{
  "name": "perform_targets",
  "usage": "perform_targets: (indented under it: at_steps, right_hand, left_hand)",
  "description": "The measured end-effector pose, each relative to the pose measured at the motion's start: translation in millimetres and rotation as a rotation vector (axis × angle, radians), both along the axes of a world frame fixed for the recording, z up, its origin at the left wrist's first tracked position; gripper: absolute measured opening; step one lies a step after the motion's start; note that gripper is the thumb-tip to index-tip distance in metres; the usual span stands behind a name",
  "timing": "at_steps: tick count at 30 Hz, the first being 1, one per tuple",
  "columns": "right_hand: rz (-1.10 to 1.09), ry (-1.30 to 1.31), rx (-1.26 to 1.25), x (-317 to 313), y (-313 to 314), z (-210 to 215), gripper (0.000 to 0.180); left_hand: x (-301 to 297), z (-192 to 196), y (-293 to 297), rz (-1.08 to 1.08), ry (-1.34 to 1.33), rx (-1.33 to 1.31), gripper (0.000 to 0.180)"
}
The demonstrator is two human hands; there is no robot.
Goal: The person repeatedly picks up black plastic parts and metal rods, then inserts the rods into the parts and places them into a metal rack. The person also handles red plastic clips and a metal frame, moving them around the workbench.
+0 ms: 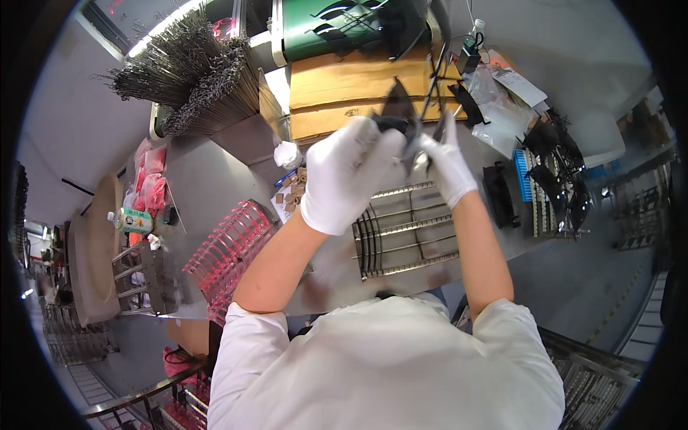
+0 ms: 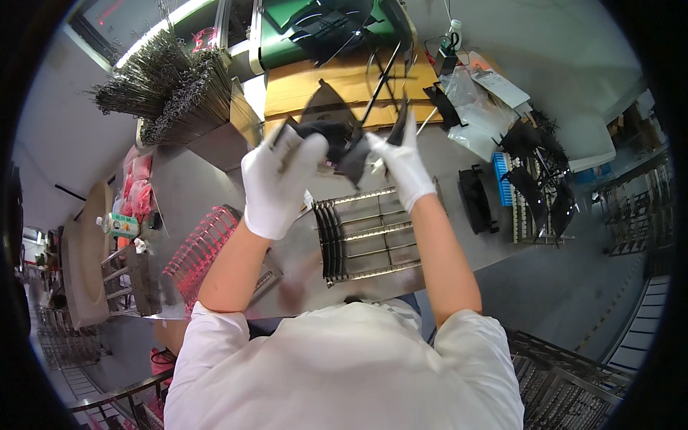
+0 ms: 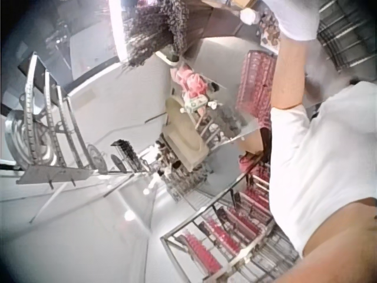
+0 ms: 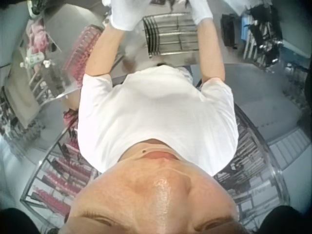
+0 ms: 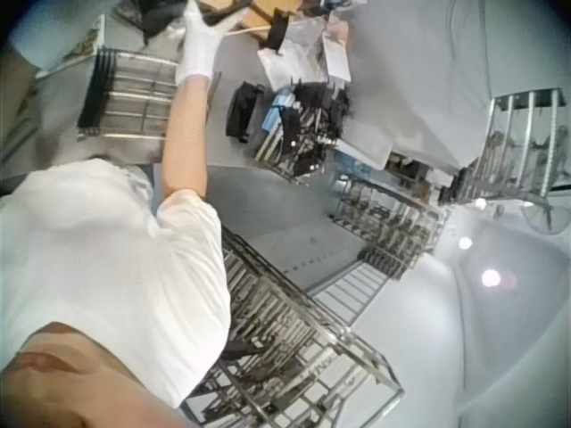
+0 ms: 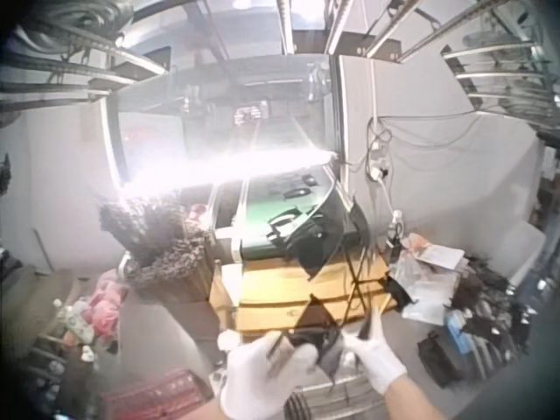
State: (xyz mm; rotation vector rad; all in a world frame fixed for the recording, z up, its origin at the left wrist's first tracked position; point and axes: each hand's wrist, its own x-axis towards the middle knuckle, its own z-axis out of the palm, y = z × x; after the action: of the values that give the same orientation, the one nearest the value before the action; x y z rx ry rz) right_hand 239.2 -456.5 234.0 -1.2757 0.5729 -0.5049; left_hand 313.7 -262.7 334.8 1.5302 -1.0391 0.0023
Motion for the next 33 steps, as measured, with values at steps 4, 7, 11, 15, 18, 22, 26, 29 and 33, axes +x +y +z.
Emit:
perform_targets:
  at_steps: [4,7,11,15,18,22,26,29,33]
  right_hand:
    - [0.045,-0.102,0.006,5.9,-14.9,29.9,0.09]
    - [0.154,0.055,0.074,-2.1,2.7,38.4,0.091]
    - [0.294,-0.03,0.122,-0.5,27.0,27.2,0.068]
    - [0.457,0.107,-0.246,-2.2,-20.0,-33.6,0.042]
    - [0.28,0.353,-1.317,6.5,12.6,-52.8,0.039]
    - [0.633,0.464,-0.665,-36.4,43.5,39.8,0.069]
    - [0.574,0.225,0.011,-94.0,48.5,-44.5,0.075]
    - [0.511,0.154,0.043,-103.0,78.5,-83.3,0.071]
    - [0.554,0.365,0.074,-92.8,91.0,-111.0,0.069]
  left_hand:
    - [40.5,-2.6,6.5,-0.044,-0.178,-0.054,0.046]
    - [52.0,-15.9,-20.5,0.118,-0.362,0.01,0.082]
    - [47.4,-19.7,-66.8,-0.173,-0.209,-0.275,0.116]
    - [27.0,-2.3,-85.9,-0.071,-0.386,-0.036,0.088]
    - [26.9,-1.3,-74.8,-0.171,-0.56,0.308,0.067]
    - [66.9,-32.6,-10.3,-0.308,0.251,-0.078,0.071]
    - [52.0,-31.4,74.7,-0.296,0.532,-0.401,0.085]
    - [34.1,-35.1,113.0,-0.082,0.567,-0.402,0.094]
    - [36.7,-54.0,140.5,-0.001,0.538,-0.435,0.1]
